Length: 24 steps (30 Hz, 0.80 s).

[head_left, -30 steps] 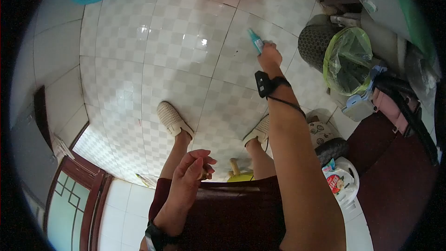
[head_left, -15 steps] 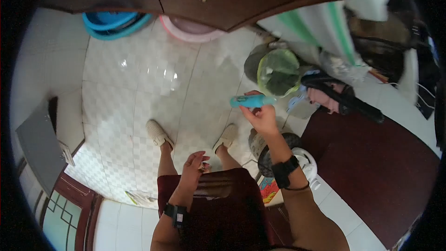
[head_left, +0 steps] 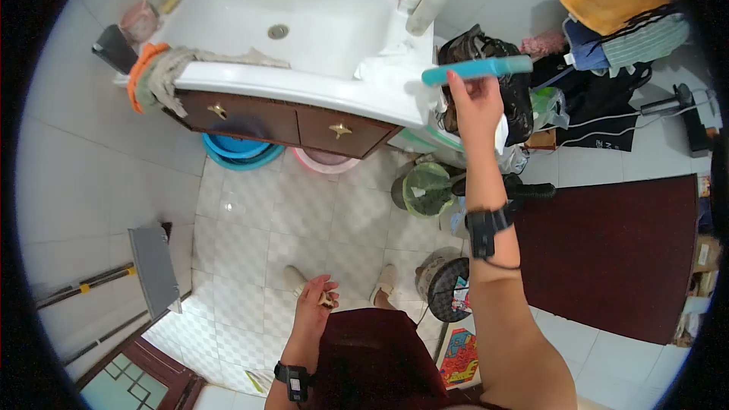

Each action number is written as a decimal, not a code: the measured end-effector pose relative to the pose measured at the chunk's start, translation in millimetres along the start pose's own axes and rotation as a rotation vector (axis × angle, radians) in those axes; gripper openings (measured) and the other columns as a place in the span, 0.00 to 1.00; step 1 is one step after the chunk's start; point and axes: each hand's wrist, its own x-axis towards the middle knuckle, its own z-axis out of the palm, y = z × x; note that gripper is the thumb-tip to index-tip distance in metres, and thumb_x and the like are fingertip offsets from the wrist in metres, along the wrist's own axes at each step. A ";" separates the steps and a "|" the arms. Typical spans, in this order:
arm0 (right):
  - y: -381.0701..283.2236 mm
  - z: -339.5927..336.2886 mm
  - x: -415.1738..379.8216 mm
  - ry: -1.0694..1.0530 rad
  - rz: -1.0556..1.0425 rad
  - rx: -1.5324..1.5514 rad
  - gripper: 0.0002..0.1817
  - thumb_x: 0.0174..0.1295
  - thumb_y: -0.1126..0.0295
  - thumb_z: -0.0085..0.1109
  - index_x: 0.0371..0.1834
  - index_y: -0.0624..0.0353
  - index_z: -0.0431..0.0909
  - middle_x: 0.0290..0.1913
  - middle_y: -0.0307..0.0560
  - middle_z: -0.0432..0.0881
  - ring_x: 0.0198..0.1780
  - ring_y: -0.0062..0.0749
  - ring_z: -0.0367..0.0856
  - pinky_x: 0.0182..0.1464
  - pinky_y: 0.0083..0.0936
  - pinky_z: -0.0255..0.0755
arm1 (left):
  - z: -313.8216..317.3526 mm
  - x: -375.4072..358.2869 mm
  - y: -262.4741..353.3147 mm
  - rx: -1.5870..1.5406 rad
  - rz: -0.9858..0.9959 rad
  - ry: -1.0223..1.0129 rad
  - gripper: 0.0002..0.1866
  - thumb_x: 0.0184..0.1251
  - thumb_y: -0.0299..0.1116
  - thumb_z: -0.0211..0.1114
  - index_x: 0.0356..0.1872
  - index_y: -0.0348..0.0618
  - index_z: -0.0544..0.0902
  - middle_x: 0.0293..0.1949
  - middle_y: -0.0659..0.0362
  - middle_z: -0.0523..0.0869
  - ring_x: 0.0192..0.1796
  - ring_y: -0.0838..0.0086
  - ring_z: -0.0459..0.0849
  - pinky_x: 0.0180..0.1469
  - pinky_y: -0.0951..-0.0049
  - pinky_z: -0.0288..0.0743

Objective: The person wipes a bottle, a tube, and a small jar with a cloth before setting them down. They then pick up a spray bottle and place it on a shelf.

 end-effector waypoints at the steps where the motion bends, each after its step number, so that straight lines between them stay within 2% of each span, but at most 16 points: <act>1: -7.1 4.0 17.9 0.034 -0.020 -0.097 0.14 0.50 0.69 0.69 0.33 0.63 0.74 0.27 0.38 0.79 0.25 0.15 0.71 0.29 0.16 0.67 | -5.5 -11.6 5.8 -0.006 -0.004 0.021 0.14 0.68 0.39 0.56 0.48 0.41 0.74 0.37 0.58 0.80 0.33 0.73 0.77 0.35 0.72 0.73; 3: 6.1 15.5 51.6 0.083 -0.048 -0.051 0.15 0.49 0.67 0.70 0.32 0.63 0.74 0.27 0.40 0.79 0.25 0.18 0.72 0.29 0.18 0.67 | -14.6 -28.3 15.5 -0.026 -0.008 0.065 0.14 0.67 0.39 0.57 0.47 0.41 0.75 0.37 0.57 0.79 0.34 0.72 0.77 0.35 0.72 0.73; 4: 26.3 19.1 68.2 0.143 -0.003 -0.196 0.16 0.48 0.64 0.70 0.32 0.62 0.75 0.26 0.42 0.79 0.24 0.27 0.74 0.31 0.24 0.69 | -20.5 -34.5 20.5 -0.008 -0.006 0.071 0.14 0.67 0.39 0.57 0.47 0.41 0.75 0.37 0.57 0.79 0.35 0.72 0.77 0.35 0.71 0.73; 7: 37.8 31.9 91.7 0.149 -0.007 -0.431 0.18 0.47 0.60 0.69 0.33 0.61 0.76 0.28 0.46 0.80 0.27 0.38 0.78 0.33 0.32 0.71 | -32.6 -52.3 28.7 0.009 -0.001 0.115 0.15 0.66 0.39 0.58 0.47 0.41 0.75 0.37 0.56 0.79 0.35 0.71 0.77 0.35 0.70 0.72; 8: 54.5 39.8 98.6 0.143 0.026 -0.430 0.19 0.47 0.57 0.68 0.34 0.60 0.76 0.30 0.49 0.82 0.32 0.46 0.80 0.36 0.37 0.71 | -33.7 -57.2 31.2 -0.010 0.006 0.138 0.15 0.65 0.39 0.58 0.47 0.41 0.75 0.38 0.56 0.80 0.35 0.71 0.77 0.35 0.70 0.72; 14: 79.4 72.0 103.6 0.025 0.138 -0.637 0.24 0.46 0.54 0.69 0.39 0.61 0.77 0.37 0.52 0.82 0.38 0.48 0.81 0.40 0.39 0.73 | -37.1 -58.5 20.8 -0.042 0.050 0.228 0.16 0.67 0.40 0.56 0.49 0.41 0.73 0.39 0.55 0.80 0.34 0.71 0.77 0.35 0.69 0.72; 18: 89.1 79.7 107.9 0.014 0.177 -0.675 0.28 0.46 0.53 0.69 0.44 0.62 0.76 0.36 0.53 0.82 0.39 0.49 0.81 0.41 0.39 0.74 | -18.8 -48.9 5.1 -0.082 0.050 0.186 0.15 0.69 0.39 0.54 0.48 0.41 0.74 0.39 0.56 0.81 0.35 0.73 0.77 0.34 0.71 0.73; 21: 89.7 76.6 111.8 -0.080 0.230 -0.662 0.30 0.46 0.53 0.68 0.48 0.62 0.74 0.41 0.55 0.81 0.41 0.48 0.81 0.43 0.38 0.73 | -5.8 -46.5 -5.7 -0.109 0.047 0.139 0.14 0.69 0.39 0.55 0.48 0.41 0.74 0.39 0.56 0.81 0.35 0.74 0.78 0.34 0.72 0.74; 24: 96.9 68.6 104.0 -0.010 0.066 -0.630 0.30 0.48 0.54 0.67 0.50 0.63 0.73 0.47 0.56 0.78 0.43 0.48 0.80 0.45 0.37 0.72 | 19.3 -46.3 -6.8 -0.065 0.071 0.110 0.15 0.68 0.40 0.55 0.48 0.40 0.74 0.38 0.57 0.80 0.36 0.74 0.76 0.36 0.72 0.72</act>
